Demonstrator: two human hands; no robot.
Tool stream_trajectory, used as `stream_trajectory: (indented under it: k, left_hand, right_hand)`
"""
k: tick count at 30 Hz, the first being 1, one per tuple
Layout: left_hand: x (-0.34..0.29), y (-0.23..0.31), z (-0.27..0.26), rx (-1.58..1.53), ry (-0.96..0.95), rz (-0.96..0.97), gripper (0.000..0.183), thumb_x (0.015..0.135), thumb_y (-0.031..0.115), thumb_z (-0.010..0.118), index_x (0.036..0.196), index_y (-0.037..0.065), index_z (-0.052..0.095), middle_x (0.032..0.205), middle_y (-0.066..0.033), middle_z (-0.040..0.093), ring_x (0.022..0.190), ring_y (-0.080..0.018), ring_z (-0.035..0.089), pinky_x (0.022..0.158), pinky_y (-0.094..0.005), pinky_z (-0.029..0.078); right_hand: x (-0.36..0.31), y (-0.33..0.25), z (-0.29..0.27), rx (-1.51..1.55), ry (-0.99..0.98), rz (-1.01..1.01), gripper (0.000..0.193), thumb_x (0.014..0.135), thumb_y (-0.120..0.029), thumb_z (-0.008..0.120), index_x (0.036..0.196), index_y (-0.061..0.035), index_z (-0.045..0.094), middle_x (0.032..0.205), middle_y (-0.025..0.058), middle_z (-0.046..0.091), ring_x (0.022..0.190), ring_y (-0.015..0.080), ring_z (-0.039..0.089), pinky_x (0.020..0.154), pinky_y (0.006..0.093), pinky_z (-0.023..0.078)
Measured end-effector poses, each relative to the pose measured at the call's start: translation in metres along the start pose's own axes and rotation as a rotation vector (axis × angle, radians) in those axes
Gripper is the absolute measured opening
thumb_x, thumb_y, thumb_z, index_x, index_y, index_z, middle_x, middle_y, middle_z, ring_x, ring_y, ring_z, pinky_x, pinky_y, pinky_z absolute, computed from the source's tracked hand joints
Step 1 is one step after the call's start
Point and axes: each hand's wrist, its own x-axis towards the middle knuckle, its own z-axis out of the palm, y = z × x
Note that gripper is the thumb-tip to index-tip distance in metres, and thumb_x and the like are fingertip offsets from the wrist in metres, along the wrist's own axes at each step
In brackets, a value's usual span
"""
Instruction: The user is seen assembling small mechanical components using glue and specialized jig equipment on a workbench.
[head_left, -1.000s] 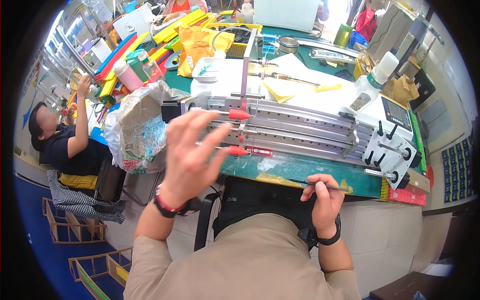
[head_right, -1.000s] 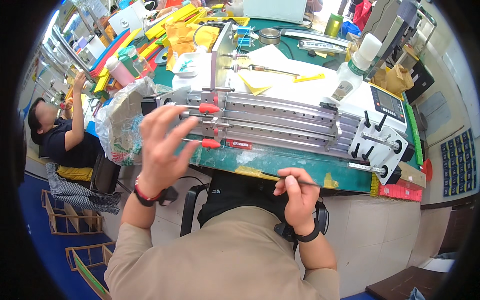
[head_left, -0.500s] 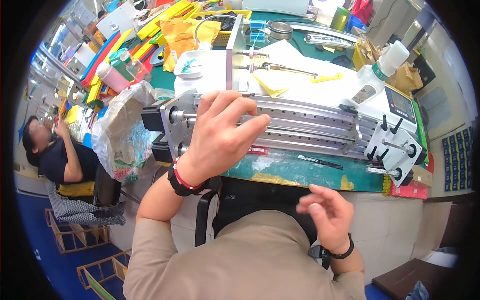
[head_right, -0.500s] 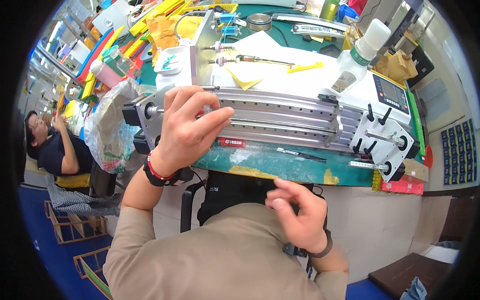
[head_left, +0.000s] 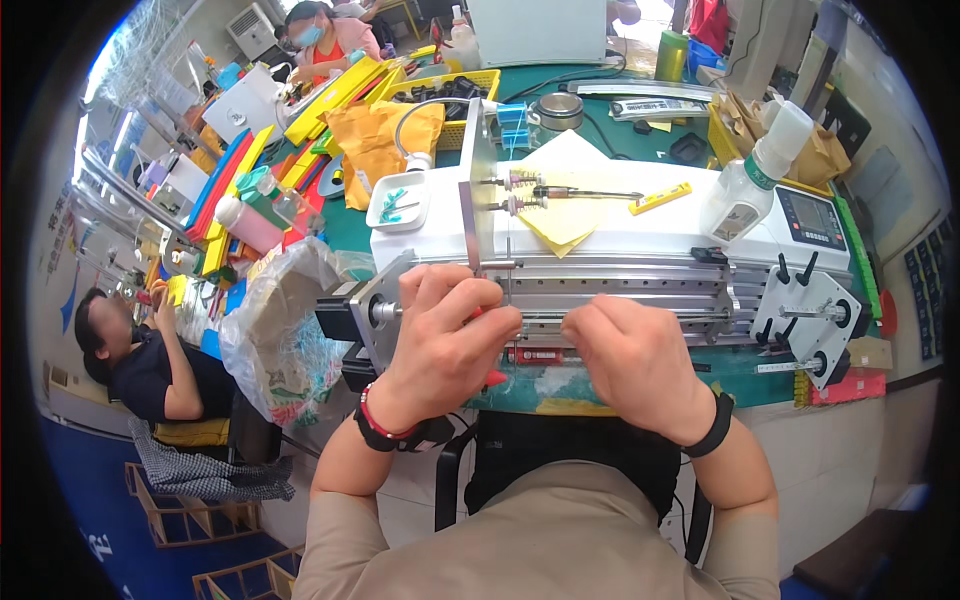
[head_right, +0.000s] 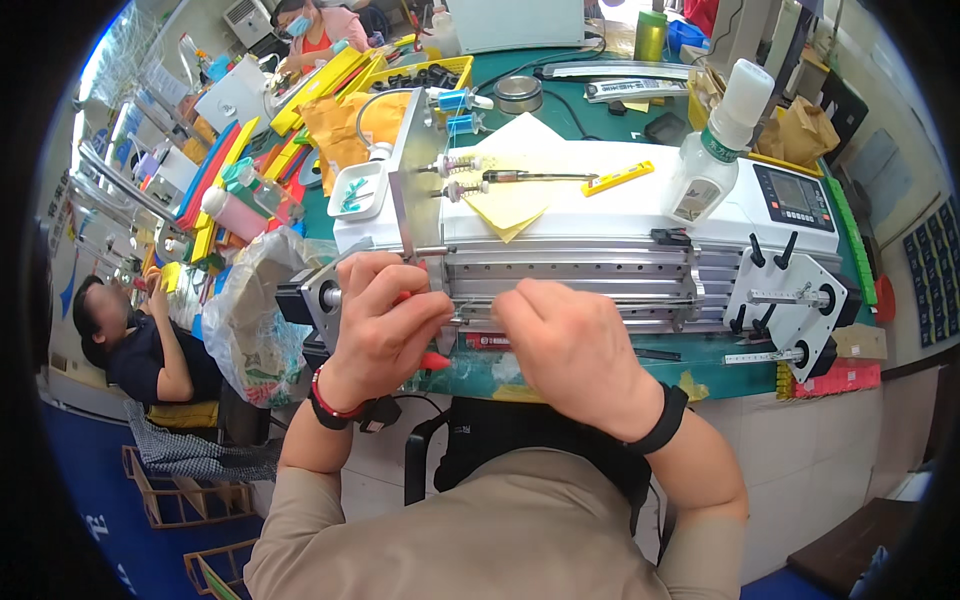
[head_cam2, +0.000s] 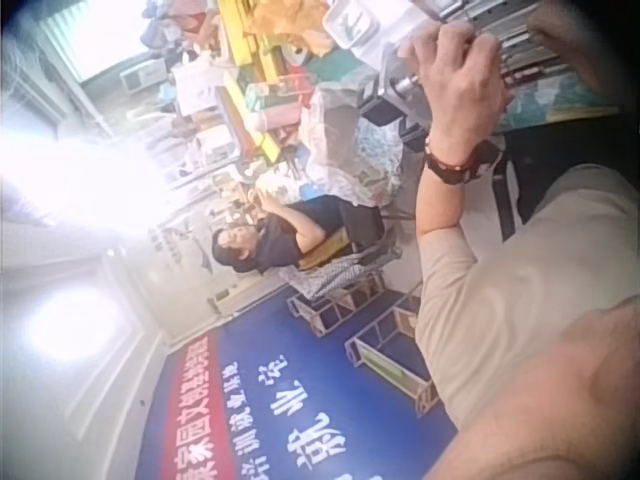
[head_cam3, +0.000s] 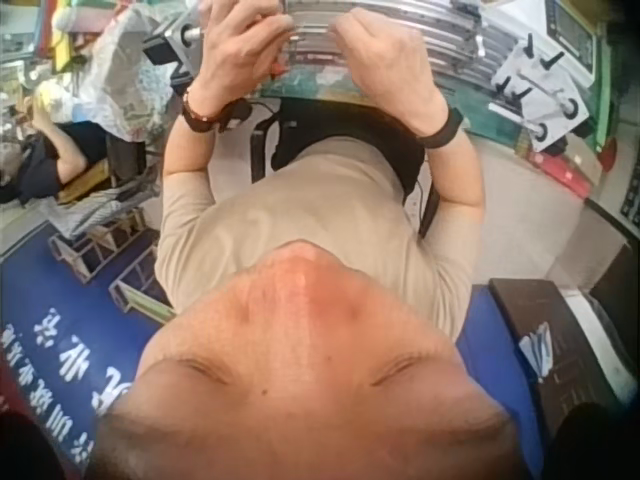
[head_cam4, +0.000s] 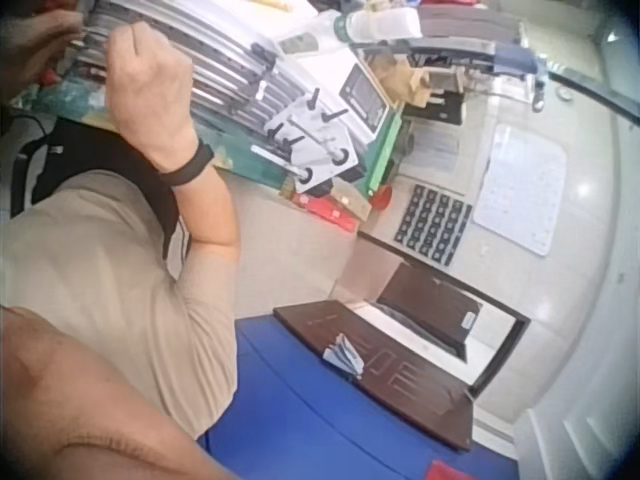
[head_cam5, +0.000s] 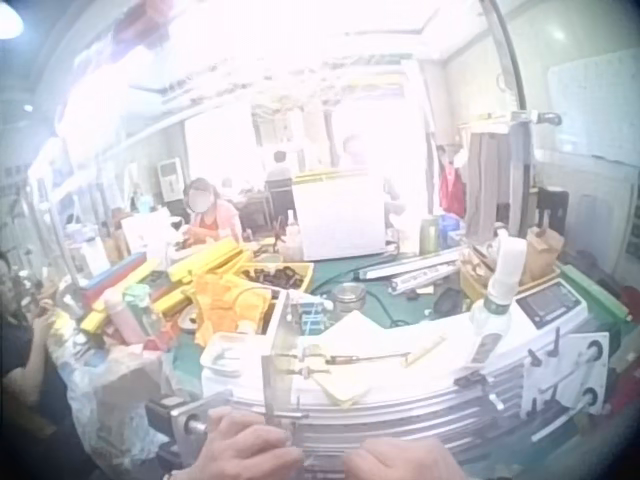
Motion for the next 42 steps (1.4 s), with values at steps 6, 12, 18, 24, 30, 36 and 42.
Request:
stream_trajectory:
  k: [6, 12, 18, 24, 30, 36, 42]
  left_hand:
    - [-0.002, 0.004, -0.017, -0.058, -0.11, -0.012, 0.023, 0.078, 0.013, 0.087, 0.099, 0.015, 0.077, 0.106, 0.0002, 0.067, 0.105, -0.0272, 0.06, 0.098, -0.0455, 0.037]
    - [0.005, 0.018, -0.007, -0.085, -0.096, -0.051, 0.027, 0.077, 0.012, 0.087, 0.102, 0.016, 0.079, 0.101, 0.0026, 0.072, 0.098, -0.0255, 0.061, 0.095, -0.0439, 0.036]
    - [0.007, 0.018, -0.011, -0.017, -0.083, 0.03, 0.027, 0.077, 0.009, 0.083, 0.102, 0.016, 0.079, 0.092, 0.0056, 0.071, 0.094, -0.0245, 0.061, 0.092, -0.0446, 0.035]
    - [0.009, 0.0, -0.024, 0.102, 0.002, -0.068, 0.014, 0.081, 0.004, 0.076, 0.094, 0.009, 0.073, 0.09, -0.0041, 0.07, 0.091, -0.0282, 0.062, 0.089, -0.0448, 0.038]
    - [0.009, -0.01, -0.024, -0.01, -0.008, -0.176, 0.011, 0.088, -0.002, 0.073, 0.095, 0.006, 0.072, 0.089, -0.0053, 0.068, 0.085, -0.0279, 0.062, 0.082, -0.0402, 0.041]
    - [0.009, -0.011, -0.018, -0.04, 0.021, -0.145, 0.012, 0.088, 0.001, 0.077, 0.098, 0.007, 0.073, 0.089, -0.0044, 0.071, 0.082, -0.0275, 0.063, 0.08, -0.0406, 0.043]
    - [0.007, -0.008, -0.017, -0.095, -0.006, -0.157, 0.015, 0.087, -0.001, 0.077, 0.101, 0.004, 0.074, 0.092, -0.0077, 0.071, 0.083, -0.0284, 0.063, 0.076, -0.0403, 0.046]
  right_hand:
    - [-0.004, 0.001, 0.01, 0.024, 0.034, -0.023, 0.012, 0.084, -0.002, 0.071, 0.093, -0.005, 0.062, 0.08, 0.0088, 0.057, 0.072, 0.0294, 0.067, 0.058, 0.0419, 0.054]
    - [-0.004, -0.005, 0.006, 0.047, 0.053, -0.031, 0.012, 0.084, -0.002, 0.071, 0.094, -0.0047, 0.065, 0.079, 0.0085, 0.059, 0.07, 0.0282, 0.067, 0.058, 0.041, 0.054]
    - [-0.007, -0.007, 0.003, 0.097, 0.076, -0.021, 0.012, 0.085, -0.001, 0.073, 0.095, -0.0042, 0.067, 0.078, 0.0085, 0.059, 0.067, 0.0285, 0.066, 0.058, 0.0404, 0.053]
    - [-0.008, -0.001, 0.01, 0.087, 0.12, -0.011, 0.014, 0.085, 0.002, 0.074, 0.095, -0.0043, 0.066, 0.078, 0.0084, 0.058, 0.066, 0.0282, 0.065, 0.056, 0.0405, 0.051]
    - [-0.003, 0.003, 0.021, 0.032, 0.169, 0.006, 0.013, 0.088, 0.001, 0.074, 0.091, -0.0046, 0.064, 0.077, 0.0087, 0.057, 0.065, 0.0283, 0.063, 0.055, 0.0412, 0.05]
    - [0.0, 0.003, 0.022, 0.026, 0.153, 0.018, 0.014, 0.091, -0.002, 0.075, 0.09, -0.005, 0.062, 0.076, 0.0094, 0.055, 0.065, 0.0294, 0.063, 0.057, 0.0417, 0.05]
    - [0.003, -0.001, 0.02, 0.006, 0.137, 0.042, 0.013, 0.093, -0.003, 0.075, 0.092, -0.0048, 0.062, 0.077, 0.0097, 0.056, 0.066, 0.0305, 0.064, 0.057, 0.0426, 0.05]
